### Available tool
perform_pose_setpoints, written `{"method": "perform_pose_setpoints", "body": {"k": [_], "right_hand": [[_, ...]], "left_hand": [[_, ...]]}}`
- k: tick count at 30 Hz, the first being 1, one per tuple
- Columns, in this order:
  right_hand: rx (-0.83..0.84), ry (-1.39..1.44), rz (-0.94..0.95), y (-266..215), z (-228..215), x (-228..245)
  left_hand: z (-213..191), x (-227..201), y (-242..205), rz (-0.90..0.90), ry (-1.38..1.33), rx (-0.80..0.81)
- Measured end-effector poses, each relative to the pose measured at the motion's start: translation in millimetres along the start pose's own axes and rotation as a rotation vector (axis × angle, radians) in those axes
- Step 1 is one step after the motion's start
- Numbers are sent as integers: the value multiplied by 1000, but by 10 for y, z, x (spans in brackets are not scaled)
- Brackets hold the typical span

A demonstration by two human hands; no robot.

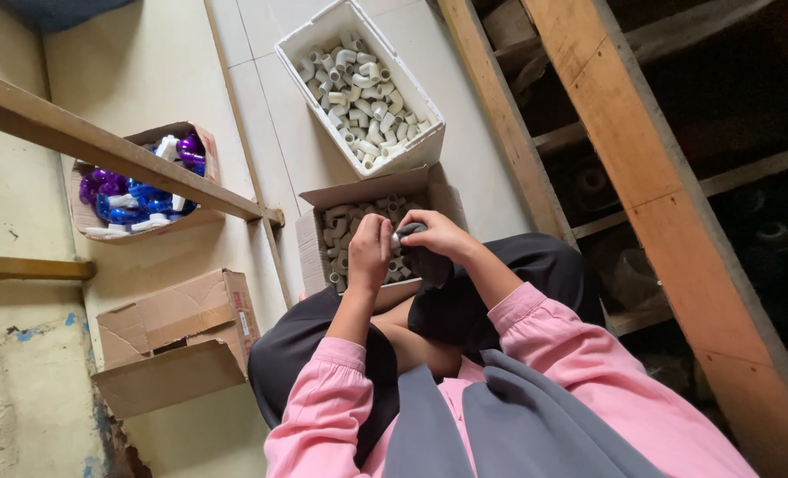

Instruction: The person sits on the floor and wipes small white plastic pipe fittings with a dark cloth. They pick up each fitting from a cardboard box, wipe it, and place it into a white plastic crate.

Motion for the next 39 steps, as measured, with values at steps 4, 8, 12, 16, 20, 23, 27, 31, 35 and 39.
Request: {"method": "perform_pose_setpoints", "body": {"k": [4,8,12,16,20,23,27,31,35,39], "right_hand": [[9,-175,-157,-301,7,621],[95,-208,-447,-408,152,888],[38,-29,-238,-244,139,642],[23,263,99,-85,192,153],[-165,509,225,-43,159,142],[-356,386,-22,-17,-67,366],[-323,193,-461,-226,95,923],[-336,74,-485,-202,206,765],[-390,49,-378,-64,111,763],[-494,79,-246,3,-22,683]], "left_hand": [[401,1043,-237,-497,-158,228],[771,1840,-678,-1019,-418,238],[153,967,-134,-479,-169,53],[37,551,-43,-342,-160,-76],[-115,535,22,-310,-153,-291],[-170,607,23,-261,-132,-342],[-66,231,30,-84,-168,-209],[71,237,-54,-128,-271,-152],[133,435,-61,-153,-170,-103],[77,294,-14,-241,-234,-152]]}}
Point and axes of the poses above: each hand's wrist, its own y-axis towards the middle knuckle, its own z-axis out of the palm, x = y × z, the point moved 7 cm from there along y, towards the middle knuckle, and after that the axes turned 11 degrees about -x, right-handed, at the moved point
